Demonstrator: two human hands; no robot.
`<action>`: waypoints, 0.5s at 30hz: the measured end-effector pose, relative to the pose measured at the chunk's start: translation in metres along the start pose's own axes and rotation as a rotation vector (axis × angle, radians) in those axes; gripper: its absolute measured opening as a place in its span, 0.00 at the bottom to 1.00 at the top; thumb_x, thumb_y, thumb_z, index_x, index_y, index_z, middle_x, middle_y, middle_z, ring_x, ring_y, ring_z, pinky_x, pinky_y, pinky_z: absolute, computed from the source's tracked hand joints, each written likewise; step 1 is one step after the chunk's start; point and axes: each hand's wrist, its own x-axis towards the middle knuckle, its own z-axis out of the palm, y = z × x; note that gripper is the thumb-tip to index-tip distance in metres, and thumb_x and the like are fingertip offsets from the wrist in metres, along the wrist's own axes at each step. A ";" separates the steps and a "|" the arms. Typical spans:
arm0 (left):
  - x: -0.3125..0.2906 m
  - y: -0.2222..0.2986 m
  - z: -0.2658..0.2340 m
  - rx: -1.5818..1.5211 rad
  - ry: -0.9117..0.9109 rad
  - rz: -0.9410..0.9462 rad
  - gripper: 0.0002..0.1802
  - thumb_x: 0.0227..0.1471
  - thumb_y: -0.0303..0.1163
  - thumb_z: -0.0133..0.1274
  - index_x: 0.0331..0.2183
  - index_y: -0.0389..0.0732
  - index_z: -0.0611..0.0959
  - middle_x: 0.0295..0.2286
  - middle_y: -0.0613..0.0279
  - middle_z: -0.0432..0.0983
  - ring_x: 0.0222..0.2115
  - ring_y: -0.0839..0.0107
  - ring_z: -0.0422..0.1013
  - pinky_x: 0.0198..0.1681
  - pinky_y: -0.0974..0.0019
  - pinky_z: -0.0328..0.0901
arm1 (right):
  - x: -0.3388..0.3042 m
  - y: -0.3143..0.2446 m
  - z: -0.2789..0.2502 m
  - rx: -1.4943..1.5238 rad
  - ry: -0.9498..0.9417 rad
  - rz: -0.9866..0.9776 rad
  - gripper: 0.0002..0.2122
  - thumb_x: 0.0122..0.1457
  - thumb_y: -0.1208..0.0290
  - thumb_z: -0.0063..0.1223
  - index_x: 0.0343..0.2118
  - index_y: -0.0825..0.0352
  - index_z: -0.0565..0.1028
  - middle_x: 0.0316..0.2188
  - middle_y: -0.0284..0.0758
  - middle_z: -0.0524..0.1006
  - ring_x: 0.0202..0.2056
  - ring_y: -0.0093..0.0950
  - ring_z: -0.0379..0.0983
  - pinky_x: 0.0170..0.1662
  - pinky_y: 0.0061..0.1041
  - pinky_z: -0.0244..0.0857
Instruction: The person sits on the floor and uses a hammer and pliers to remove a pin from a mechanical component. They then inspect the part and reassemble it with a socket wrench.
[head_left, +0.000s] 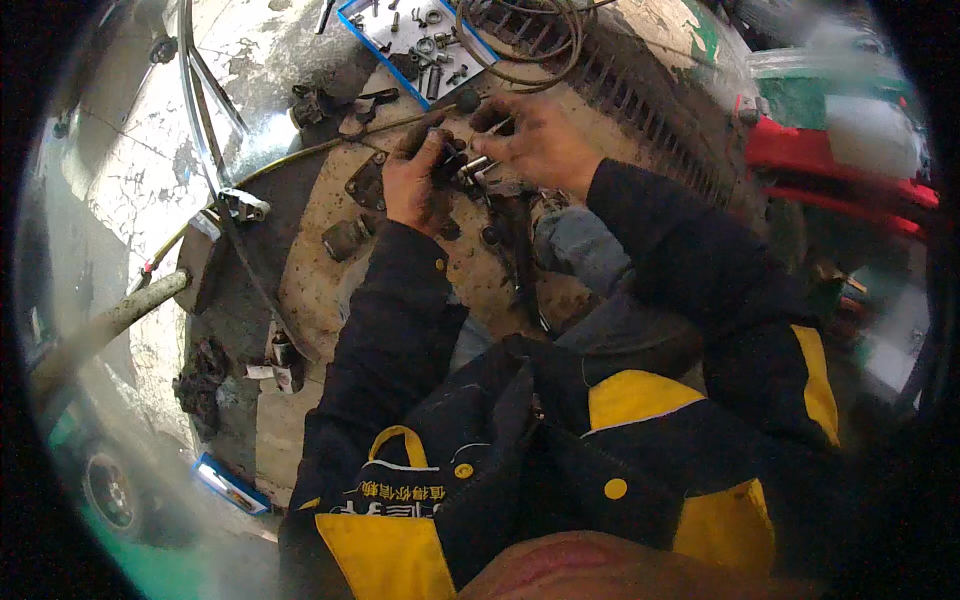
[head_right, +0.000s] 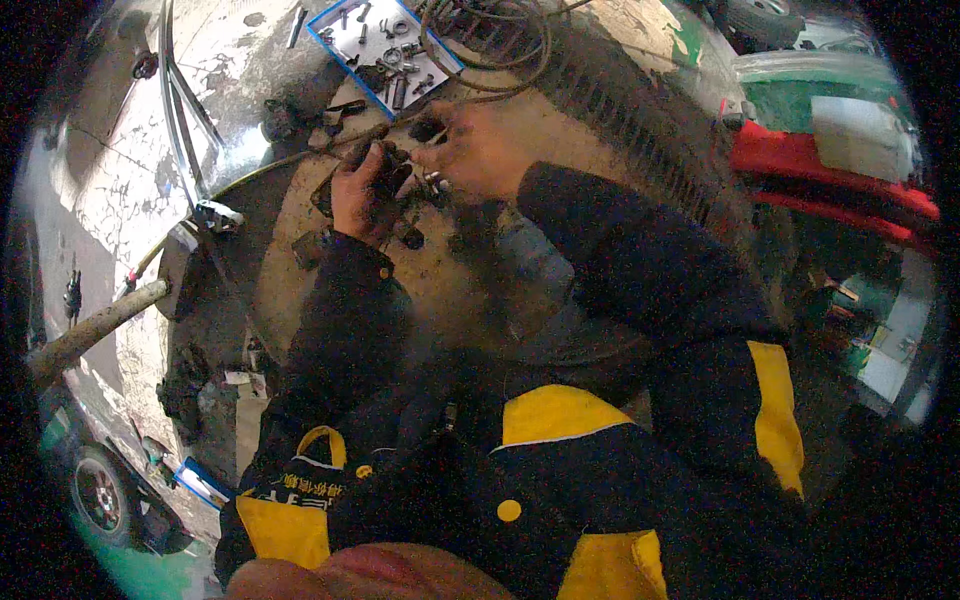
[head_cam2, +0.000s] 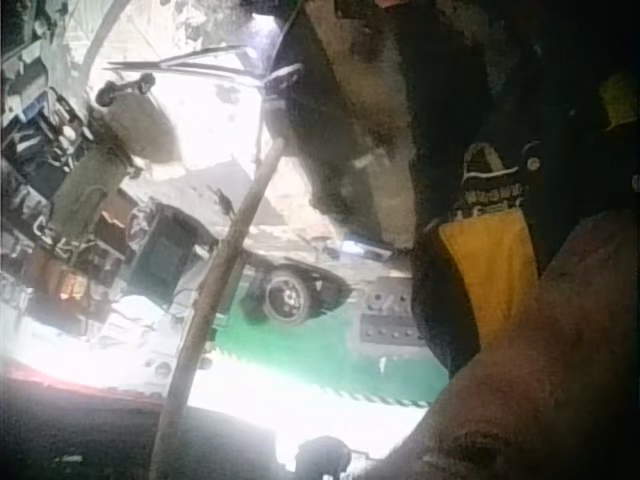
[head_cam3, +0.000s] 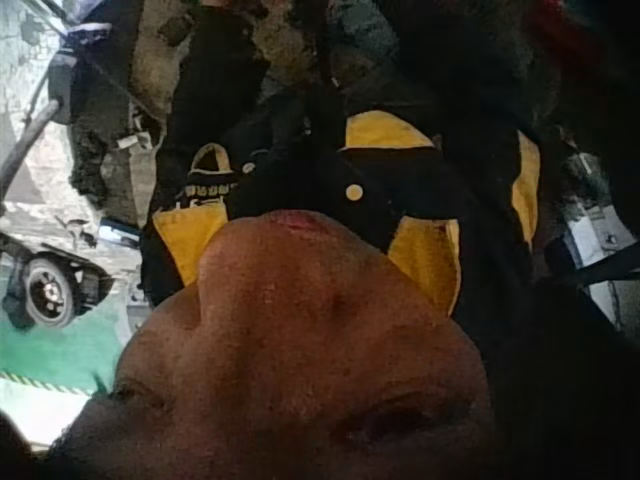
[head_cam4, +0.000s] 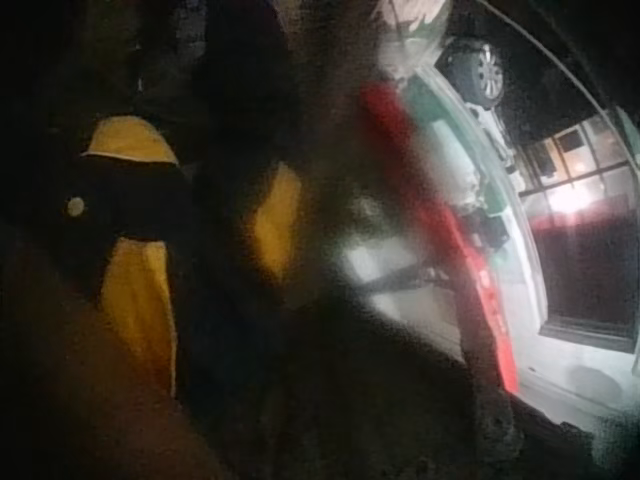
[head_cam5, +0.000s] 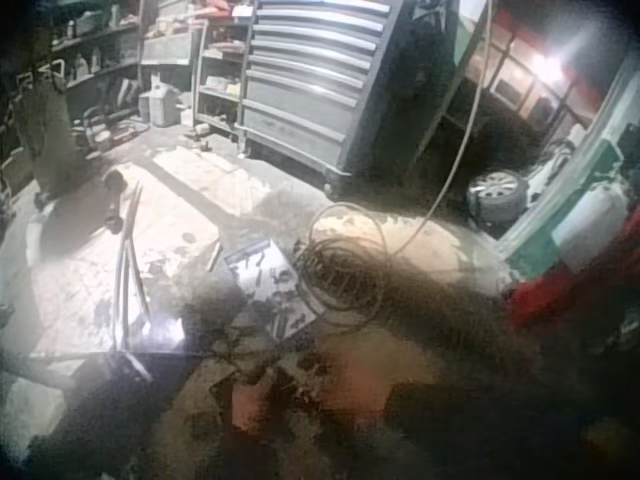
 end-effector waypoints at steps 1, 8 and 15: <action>-0.001 0.005 -0.001 0.005 0.037 -0.017 0.17 0.62 0.34 0.62 0.49 0.38 0.80 0.40 0.58 0.82 0.40 0.60 0.80 0.41 0.55 0.75 | 0.003 0.001 -0.009 0.035 -0.012 0.043 0.18 0.62 0.60 0.68 0.50 0.65 0.80 0.40 0.36 0.82 0.42 0.26 0.78 0.48 0.28 0.72; -0.013 0.011 -0.012 -0.031 0.132 0.034 0.17 0.62 0.33 0.61 0.50 0.38 0.80 0.41 0.57 0.82 0.41 0.61 0.79 0.40 0.57 0.75 | 0.026 0.005 -0.029 0.184 0.076 -0.046 0.16 0.59 0.61 0.68 0.42 0.69 0.81 0.36 0.42 0.84 0.39 0.35 0.81 0.46 0.31 0.74; -0.015 0.013 -0.017 0.011 0.030 0.114 0.25 0.60 0.19 0.57 0.59 0.34 0.76 0.45 0.49 0.81 0.45 0.58 0.79 0.53 0.56 0.75 | 0.034 -0.011 -0.031 0.189 0.001 0.039 0.14 0.63 0.65 0.66 0.45 0.69 0.81 0.36 0.34 0.82 0.39 0.22 0.78 0.45 0.26 0.73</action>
